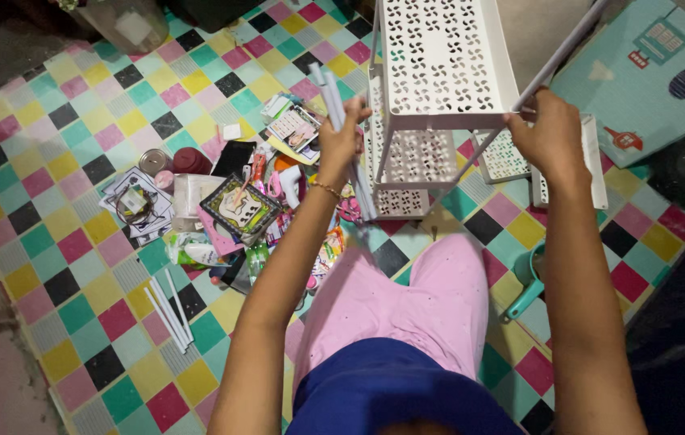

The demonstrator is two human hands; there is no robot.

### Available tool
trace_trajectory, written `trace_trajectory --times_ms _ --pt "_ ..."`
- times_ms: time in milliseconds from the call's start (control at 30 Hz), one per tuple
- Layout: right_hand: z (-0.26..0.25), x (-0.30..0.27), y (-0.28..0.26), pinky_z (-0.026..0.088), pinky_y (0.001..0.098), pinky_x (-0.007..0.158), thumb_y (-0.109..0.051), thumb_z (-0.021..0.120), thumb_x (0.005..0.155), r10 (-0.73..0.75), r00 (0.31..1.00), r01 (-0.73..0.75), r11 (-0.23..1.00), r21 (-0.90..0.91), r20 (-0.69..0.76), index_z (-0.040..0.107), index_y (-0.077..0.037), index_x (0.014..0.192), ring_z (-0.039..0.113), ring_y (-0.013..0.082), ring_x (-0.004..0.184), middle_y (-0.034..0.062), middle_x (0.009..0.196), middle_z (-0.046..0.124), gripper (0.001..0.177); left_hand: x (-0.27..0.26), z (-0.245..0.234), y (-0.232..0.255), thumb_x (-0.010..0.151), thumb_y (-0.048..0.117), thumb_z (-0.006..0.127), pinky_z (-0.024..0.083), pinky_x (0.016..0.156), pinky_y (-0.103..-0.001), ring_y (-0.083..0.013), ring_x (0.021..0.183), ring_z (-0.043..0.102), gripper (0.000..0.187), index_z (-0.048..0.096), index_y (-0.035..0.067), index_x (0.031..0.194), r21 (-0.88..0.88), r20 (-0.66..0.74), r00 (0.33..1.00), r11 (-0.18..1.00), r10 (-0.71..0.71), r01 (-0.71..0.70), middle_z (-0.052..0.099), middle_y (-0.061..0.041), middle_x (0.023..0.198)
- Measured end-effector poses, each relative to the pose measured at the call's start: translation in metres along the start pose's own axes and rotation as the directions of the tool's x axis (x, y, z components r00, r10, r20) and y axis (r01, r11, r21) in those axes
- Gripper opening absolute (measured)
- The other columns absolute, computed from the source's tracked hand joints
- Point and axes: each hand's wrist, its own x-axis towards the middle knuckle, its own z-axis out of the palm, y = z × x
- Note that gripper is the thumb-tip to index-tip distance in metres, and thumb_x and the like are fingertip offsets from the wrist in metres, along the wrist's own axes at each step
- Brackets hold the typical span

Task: The person assembles a three-tiered plastic storage rack by inserting vertical poles into the trays and securing them. They then place the assembled rack upright and adjust the trays.

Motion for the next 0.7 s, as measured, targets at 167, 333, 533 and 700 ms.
trace_trajectory --times_ms 167,333,533,700 --pt "-0.033 -0.017 -0.075 0.054 0.0523 0.085 -0.038 0.073 0.099 0.300 0.946 -0.204 0.846 -0.493 0.124 0.080 -0.002 0.108 0.071 0.0416 0.093 0.0250 0.099 0.075 0.038 0.013 -0.013 0.043 0.095 0.046 0.067 0.039 0.041 -0.021 -0.0040 0.044 0.043 0.049 0.068 -0.001 0.110 -0.231 0.054 0.999 0.973 -0.004 0.017 0.074 -0.011 0.087" --pt "-0.017 -0.014 -0.128 0.056 0.0418 0.079 -0.030 0.069 0.099 0.177 0.903 -0.113 0.977 -0.179 0.392 0.080 -0.009 0.111 0.073 0.0272 0.084 0.0147 0.092 0.078 0.027 0.021 -0.007 0.082 0.095 0.045 0.065 0.047 0.046 -0.023 -0.0040 0.046 0.045 0.045 0.064 0.001 0.105 -0.377 0.073 0.993 0.919 -0.096 0.116 0.067 -0.006 0.078" --pt "0.037 -0.011 -0.173 0.057 0.0316 0.072 -0.024 0.080 0.087 -0.273 0.817 0.027 0.898 0.439 0.508 0.077 -0.003 0.109 0.070 0.0141 0.076 0.0081 0.085 0.078 0.030 0.023 0.010 0.092 0.092 0.048 0.071 0.051 0.043 -0.029 -0.0086 0.044 0.049 0.046 0.051 0.008 0.079 -0.436 0.041 0.985 0.884 -0.167 0.168 0.056 -0.003 0.063" --pt "0.045 -0.004 -0.186 0.058 0.0305 0.072 -0.020 0.083 0.084 -0.323 0.850 0.196 0.927 0.319 0.416 0.076 0.000 0.105 0.073 0.0145 0.074 0.0112 0.084 0.077 0.030 0.026 0.013 0.092 0.084 0.062 0.071 0.053 0.042 -0.029 -0.0090 0.044 0.053 0.057 0.046 0.014 0.070 -0.360 0.024 0.997 0.930 -0.074 0.078 0.045 0.002 0.057"
